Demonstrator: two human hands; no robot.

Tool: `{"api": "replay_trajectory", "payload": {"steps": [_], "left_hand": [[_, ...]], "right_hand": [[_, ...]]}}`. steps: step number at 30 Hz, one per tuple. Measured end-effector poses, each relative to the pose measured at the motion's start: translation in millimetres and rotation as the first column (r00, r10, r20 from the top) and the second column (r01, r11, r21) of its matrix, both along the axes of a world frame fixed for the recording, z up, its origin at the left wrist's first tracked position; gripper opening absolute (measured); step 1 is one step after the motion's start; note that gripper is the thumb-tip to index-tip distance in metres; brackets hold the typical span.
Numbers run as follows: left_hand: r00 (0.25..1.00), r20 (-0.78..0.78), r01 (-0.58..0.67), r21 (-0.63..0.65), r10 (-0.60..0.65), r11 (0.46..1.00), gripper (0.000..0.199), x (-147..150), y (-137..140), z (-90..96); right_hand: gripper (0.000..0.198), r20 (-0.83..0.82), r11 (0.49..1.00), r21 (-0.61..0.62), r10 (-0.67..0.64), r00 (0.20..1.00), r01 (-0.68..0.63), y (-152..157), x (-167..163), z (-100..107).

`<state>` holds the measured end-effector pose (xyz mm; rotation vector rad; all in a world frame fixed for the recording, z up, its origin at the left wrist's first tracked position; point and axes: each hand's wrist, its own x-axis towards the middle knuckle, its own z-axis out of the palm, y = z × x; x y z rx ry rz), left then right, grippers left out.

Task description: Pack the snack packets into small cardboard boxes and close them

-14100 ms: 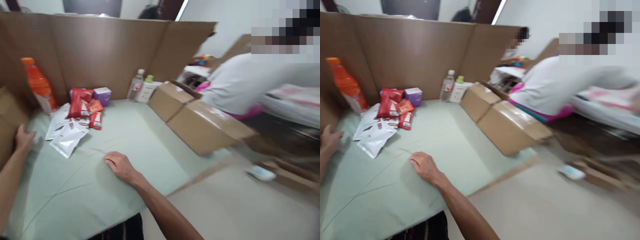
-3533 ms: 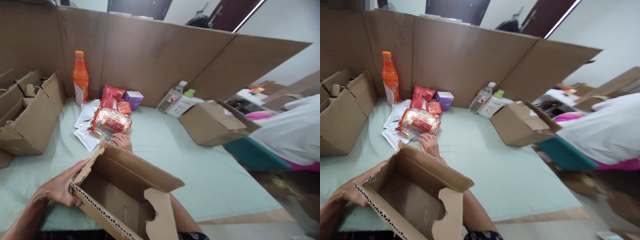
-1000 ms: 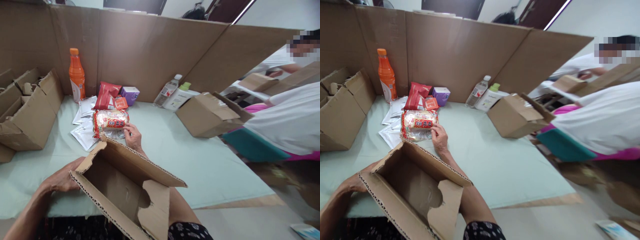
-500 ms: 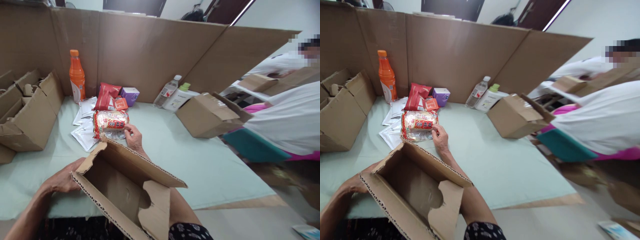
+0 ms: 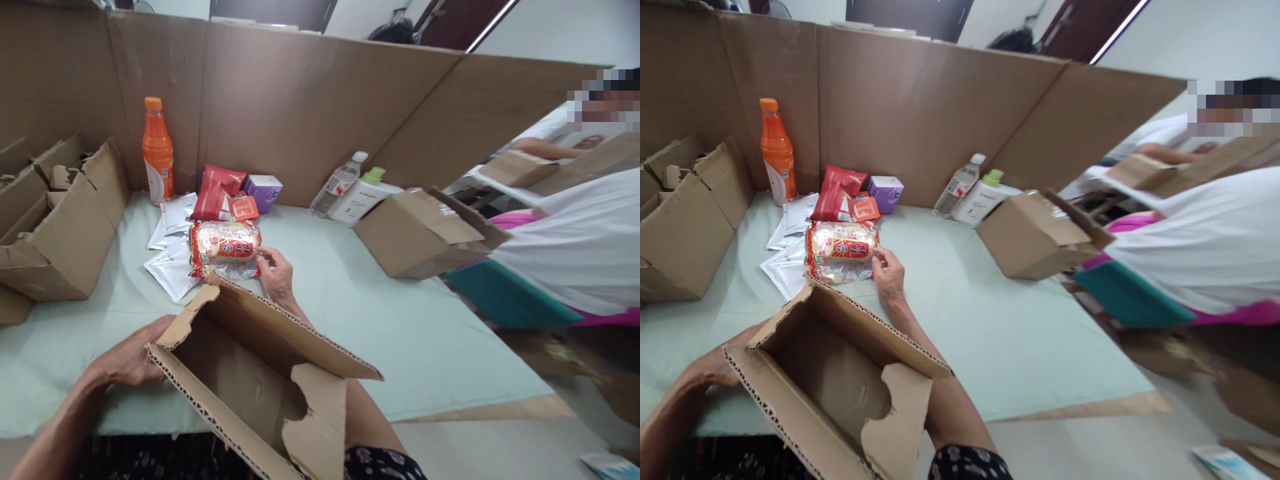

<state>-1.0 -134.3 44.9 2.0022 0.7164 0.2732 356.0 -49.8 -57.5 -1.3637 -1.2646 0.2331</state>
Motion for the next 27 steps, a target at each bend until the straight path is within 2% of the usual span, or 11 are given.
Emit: {"api": "replay_trajectory", "payload": {"steps": [7,13,19,27], "left_hand": [[1.000,0.013,-0.016,0.005,0.016,1.000,0.050,0,-3,-0.9],[1.000,0.012,-0.010,0.018,0.009,1.000,0.062,-1,-1,-2.4],[1.000,0.008,-0.019,0.008,0.019,1.000,0.062,-1,0,-2.2],[0.999,0.009,-0.045,-0.035,0.045,0.998,0.063,-2,-1,-4.1]], "right_hand": [[0.030,0.006,1.000,0.003,0.009,1.000,-0.009,6,6,4],[0.025,0.054,0.999,-0.005,0.053,0.997,-0.052,6,5,-1],[0.026,0.078,0.999,-0.035,0.044,0.996,-0.041,6,9,-1],[0.031,0.106,0.994,-0.113,0.027,0.994,-0.014,23,18,8]]}}
